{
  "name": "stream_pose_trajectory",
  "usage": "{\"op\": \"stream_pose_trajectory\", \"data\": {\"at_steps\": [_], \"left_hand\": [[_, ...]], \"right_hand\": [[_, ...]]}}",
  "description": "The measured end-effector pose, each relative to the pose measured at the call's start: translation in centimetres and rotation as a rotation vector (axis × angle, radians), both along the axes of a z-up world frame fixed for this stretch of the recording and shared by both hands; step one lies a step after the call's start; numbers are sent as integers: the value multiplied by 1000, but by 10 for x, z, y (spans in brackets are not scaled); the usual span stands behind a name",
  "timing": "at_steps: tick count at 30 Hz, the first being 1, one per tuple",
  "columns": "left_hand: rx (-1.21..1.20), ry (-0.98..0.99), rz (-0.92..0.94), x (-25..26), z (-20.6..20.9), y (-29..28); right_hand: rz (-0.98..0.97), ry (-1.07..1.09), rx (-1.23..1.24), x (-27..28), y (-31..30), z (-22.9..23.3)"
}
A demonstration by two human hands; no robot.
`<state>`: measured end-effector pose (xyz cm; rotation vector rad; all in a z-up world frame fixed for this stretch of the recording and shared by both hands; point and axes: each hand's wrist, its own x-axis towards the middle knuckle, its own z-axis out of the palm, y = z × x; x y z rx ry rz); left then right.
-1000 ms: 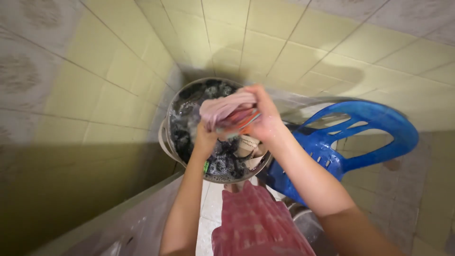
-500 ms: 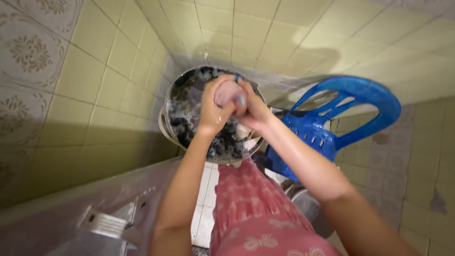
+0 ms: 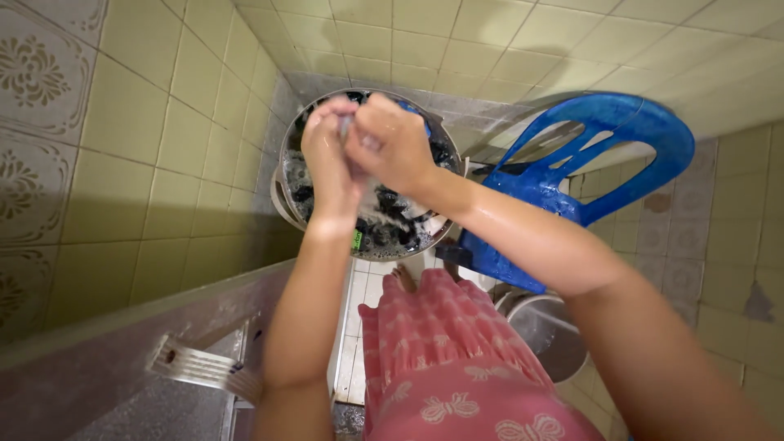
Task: The recorder is hand-washing a pile of clothes in a bucket of soapy water inside a bathroom.
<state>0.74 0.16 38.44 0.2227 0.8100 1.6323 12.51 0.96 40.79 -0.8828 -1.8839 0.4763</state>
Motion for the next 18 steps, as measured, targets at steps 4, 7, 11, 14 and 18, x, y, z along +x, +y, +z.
{"op": "stream_pose_trajectory", "data": {"at_steps": [4,7,11,14,18], "left_hand": [[191,5,-119,-8,-76,10],[138,-63,-264,-1,-93,12],[74,98,-657,12,-109,15],[-282,762,-938,14,-101,-4],[-452,655,-1001,-6,-170,-15]], "right_hand": [[143,-256,214,8,7,-11],[245,-286,281,21,10,-23],[116,-350,-38,78,12,-51],[10,-285,-270,169,13,-74],[-220,-491,-706,311,1,-142]]}}
